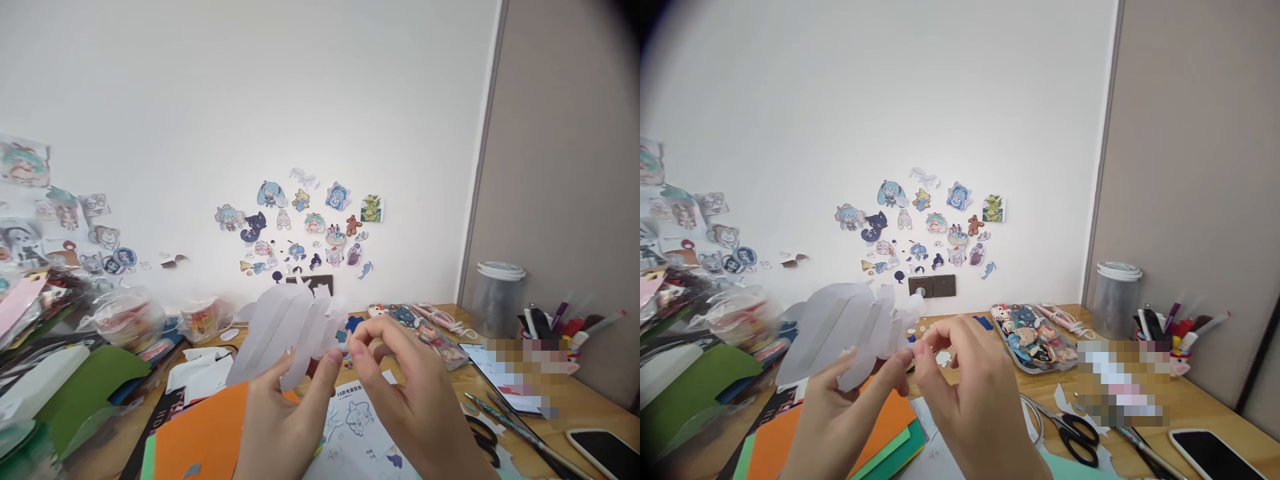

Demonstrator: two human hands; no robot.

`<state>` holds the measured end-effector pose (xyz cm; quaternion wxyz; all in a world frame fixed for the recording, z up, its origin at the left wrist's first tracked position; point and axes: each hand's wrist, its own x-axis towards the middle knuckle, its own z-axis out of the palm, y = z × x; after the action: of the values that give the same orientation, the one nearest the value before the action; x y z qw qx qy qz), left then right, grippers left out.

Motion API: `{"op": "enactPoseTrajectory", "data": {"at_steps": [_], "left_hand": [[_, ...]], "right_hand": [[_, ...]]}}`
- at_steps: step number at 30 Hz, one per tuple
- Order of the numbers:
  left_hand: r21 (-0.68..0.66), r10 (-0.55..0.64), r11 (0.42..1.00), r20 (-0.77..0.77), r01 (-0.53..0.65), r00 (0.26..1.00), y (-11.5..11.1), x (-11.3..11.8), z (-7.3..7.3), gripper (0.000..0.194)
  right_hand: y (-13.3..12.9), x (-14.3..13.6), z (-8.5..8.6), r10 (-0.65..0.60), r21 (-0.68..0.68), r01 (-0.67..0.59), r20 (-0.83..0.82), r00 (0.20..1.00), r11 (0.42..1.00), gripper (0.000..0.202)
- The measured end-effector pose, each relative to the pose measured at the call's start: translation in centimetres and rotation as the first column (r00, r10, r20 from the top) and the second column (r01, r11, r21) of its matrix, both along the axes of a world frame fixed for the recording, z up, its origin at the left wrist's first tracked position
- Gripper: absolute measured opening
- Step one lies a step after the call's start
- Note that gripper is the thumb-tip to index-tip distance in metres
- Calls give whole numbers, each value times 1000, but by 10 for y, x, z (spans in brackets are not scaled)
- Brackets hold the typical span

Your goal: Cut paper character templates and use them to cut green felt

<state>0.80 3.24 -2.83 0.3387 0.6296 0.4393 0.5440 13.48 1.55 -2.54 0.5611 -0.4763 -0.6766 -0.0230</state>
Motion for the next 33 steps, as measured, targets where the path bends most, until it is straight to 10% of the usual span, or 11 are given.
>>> {"op": "enactPoseTrajectory", "data": {"at_steps": [21,33], "left_hand": [[-104,246,961,-85,-255,965,-8,6,0,33],[4,171,985,54,-172,984,-4,2,0,25]], "right_hand": [[2,0,0,-2,-20,5,115,993,1000,20],[8,11,2,-134,-74,135,8,991,988,21]]}}
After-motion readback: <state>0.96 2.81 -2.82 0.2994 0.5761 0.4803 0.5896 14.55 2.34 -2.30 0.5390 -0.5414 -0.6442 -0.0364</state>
